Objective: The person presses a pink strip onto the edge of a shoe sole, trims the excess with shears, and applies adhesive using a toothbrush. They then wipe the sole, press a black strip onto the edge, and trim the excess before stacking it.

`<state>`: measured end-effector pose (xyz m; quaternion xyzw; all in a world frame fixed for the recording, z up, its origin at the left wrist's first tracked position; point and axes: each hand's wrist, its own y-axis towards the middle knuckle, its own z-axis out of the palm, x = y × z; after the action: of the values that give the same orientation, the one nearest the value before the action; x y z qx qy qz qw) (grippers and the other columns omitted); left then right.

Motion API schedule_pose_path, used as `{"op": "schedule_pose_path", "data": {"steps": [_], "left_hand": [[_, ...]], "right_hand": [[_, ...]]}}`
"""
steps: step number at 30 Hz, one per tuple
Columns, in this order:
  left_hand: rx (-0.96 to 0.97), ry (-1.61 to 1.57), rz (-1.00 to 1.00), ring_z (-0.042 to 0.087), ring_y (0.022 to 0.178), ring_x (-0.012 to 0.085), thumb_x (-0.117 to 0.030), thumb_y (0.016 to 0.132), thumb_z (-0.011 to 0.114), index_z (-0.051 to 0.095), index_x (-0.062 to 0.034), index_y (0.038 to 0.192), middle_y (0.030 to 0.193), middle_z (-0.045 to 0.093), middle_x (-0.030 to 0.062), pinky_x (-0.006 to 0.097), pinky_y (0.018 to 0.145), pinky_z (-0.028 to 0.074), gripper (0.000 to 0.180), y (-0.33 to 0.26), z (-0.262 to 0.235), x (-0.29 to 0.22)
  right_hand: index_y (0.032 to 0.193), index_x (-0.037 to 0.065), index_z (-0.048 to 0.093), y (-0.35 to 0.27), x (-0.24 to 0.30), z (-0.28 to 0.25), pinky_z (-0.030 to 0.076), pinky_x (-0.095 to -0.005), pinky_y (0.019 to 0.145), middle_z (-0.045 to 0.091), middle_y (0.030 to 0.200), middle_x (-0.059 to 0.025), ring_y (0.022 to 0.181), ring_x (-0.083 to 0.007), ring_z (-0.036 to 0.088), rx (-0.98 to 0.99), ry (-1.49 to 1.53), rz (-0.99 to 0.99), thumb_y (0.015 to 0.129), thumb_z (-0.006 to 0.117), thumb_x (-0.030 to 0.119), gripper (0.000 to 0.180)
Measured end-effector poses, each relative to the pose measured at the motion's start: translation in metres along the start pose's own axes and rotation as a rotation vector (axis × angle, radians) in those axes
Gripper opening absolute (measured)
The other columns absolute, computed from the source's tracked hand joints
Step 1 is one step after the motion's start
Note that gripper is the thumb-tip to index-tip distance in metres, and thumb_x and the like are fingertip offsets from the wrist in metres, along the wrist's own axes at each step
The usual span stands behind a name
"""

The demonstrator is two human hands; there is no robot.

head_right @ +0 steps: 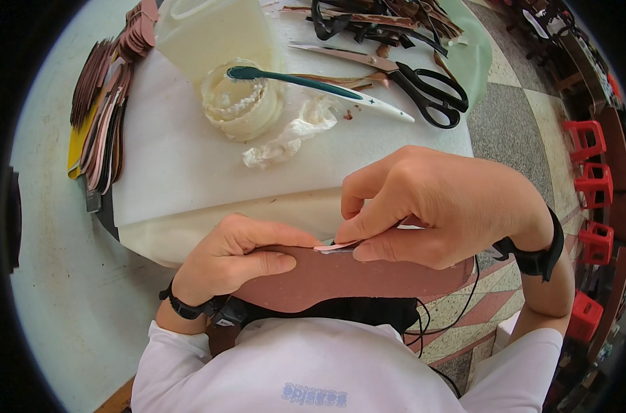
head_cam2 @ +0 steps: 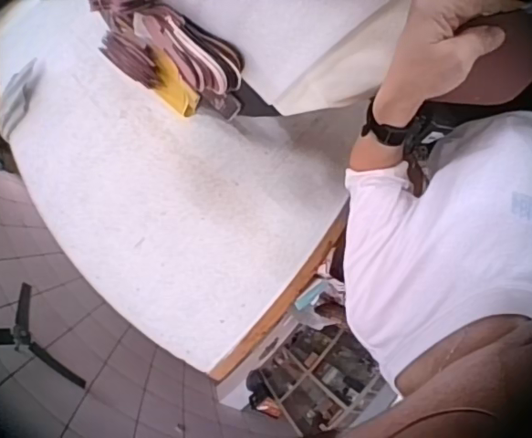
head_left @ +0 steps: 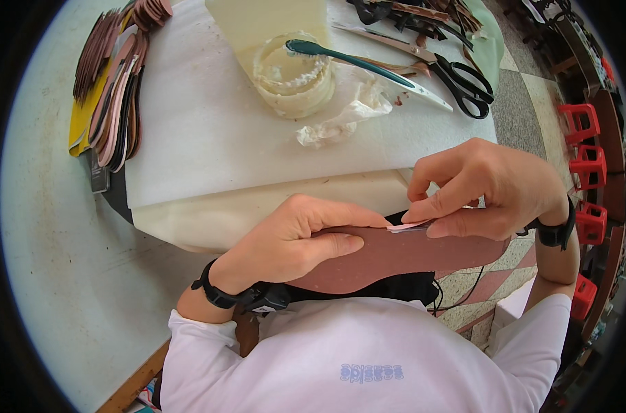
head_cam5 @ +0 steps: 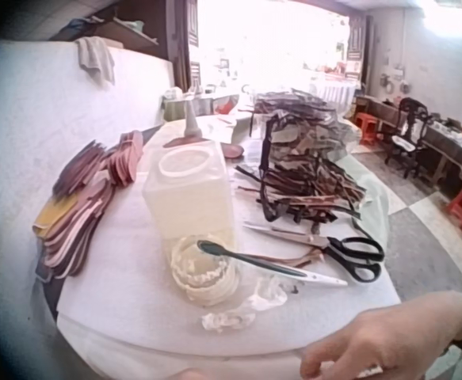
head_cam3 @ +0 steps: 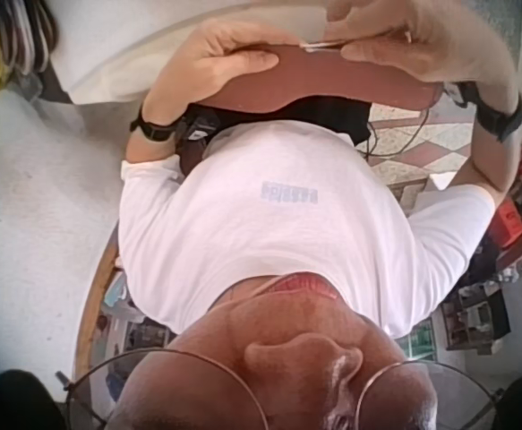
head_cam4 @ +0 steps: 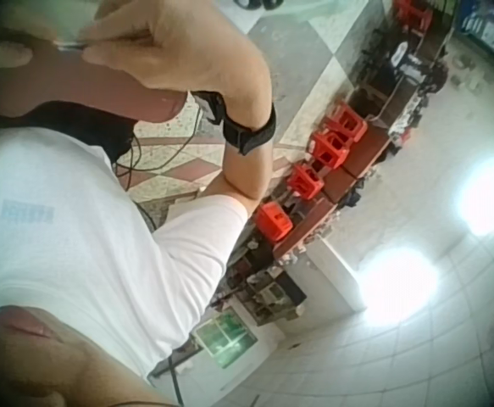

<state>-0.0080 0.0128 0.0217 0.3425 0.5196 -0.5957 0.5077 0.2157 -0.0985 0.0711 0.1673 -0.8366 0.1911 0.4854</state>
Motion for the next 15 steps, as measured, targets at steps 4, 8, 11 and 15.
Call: {"op": "schedule_pose_path", "data": {"steps": [4, 8, 11, 15], "left_hand": [[-0.010, 0.010, -0.006, 0.056, 0.094, 0.0112, 0.009, 0.080, 0.054, 0.060, 0.0046, 0.110, 0.102, 0.065, 0.0074, 0.023, 0.085, 0.042, 0.030, -0.0015, -0.0001, -0.0016], [-0.014, 0.014, 0.001, 0.057, 0.093, 0.0111, 0.009, 0.080, 0.054, 0.060, 0.0050, 0.109, 0.100, 0.065, 0.0069, 0.023, 0.085, 0.043, 0.030, -0.0016, 0.0004, -0.0020], [-0.010, 0.050, 0.020, 0.057, 0.092, 0.0110, 0.009, 0.080, 0.054, 0.060, 0.0049, 0.109, 0.100, 0.065, 0.0067, 0.022, 0.084, 0.043, 0.030, -0.0018, 0.0013, -0.0003], [-0.035, 0.069, 0.002, 0.057, 0.091, 0.0109, 0.009, 0.080, 0.055, 0.060, 0.0046, 0.109, 0.099, 0.065, 0.0066, 0.022, 0.084, 0.043, 0.030, -0.0020, 0.0027, -0.0011]], "right_hand": [[0.087, 0.002, 0.069, -0.0033, 0.0046, 0.0004, 0.045, -0.0306, 0.053, 0.061, 0.081, -0.0107, 0.061, -0.0246, 0.059, -0.017, -0.069, 0.006, 0.074, 0.066, 0.005, 0.014], [0.083, 0.003, 0.069, -0.0043, 0.0084, 0.0022, 0.044, -0.0311, 0.053, 0.061, 0.080, -0.0096, 0.061, -0.0251, 0.059, -0.032, -0.097, 0.026, 0.073, 0.067, 0.005, 0.011], [0.079, 0.003, 0.069, -0.0061, 0.0096, 0.0027, 0.044, -0.0319, 0.054, 0.060, 0.079, -0.0081, 0.062, -0.0255, 0.059, -0.043, -0.113, 0.020, 0.072, 0.068, 0.006, 0.008], [0.076, 0.002, 0.068, -0.0072, 0.0073, 0.0036, 0.044, -0.0322, 0.053, 0.059, 0.077, -0.0073, 0.062, -0.0257, 0.059, -0.073, -0.159, -0.005, 0.069, 0.069, 0.005, 0.008]]}}
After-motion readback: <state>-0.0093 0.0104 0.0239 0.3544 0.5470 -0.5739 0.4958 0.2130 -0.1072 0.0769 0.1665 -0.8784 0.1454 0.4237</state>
